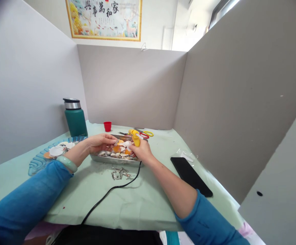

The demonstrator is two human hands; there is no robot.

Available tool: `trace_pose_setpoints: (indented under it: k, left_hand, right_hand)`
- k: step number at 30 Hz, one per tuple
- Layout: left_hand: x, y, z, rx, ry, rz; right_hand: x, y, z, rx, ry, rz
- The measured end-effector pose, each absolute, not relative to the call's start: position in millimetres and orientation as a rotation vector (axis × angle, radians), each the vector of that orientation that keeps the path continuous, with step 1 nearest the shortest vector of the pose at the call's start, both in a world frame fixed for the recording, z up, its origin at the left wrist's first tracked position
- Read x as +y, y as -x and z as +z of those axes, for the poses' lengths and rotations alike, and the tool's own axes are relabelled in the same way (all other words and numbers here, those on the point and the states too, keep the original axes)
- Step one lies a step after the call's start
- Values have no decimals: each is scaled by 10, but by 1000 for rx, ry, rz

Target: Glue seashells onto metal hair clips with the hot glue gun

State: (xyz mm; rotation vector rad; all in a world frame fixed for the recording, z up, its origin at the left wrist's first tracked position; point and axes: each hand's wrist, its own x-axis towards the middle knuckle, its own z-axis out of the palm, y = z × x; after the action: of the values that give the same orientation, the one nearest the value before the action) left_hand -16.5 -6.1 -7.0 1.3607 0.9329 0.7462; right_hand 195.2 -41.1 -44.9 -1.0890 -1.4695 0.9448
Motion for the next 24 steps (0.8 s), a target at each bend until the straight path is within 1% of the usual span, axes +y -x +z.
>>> trace_pose_setpoints:
  k: [5,15,19,24]
  left_hand:
    - [-76,155,-77,763,-1189,689]
    - [-49,122,-123,758,-1214,696]
    - [-67,89,-122,792,-1241,797]
    - [-57,52,-148,807,-1330,987]
  right_hand:
    - [-412,-1949,-440,-1475,1106,954]
    - [-370,-1954,-463,-1466,1067,978]
    - [-392,-1965,-454,-1437,1018,965]
    - [-502,-1998,-364,-1438,859,1072]
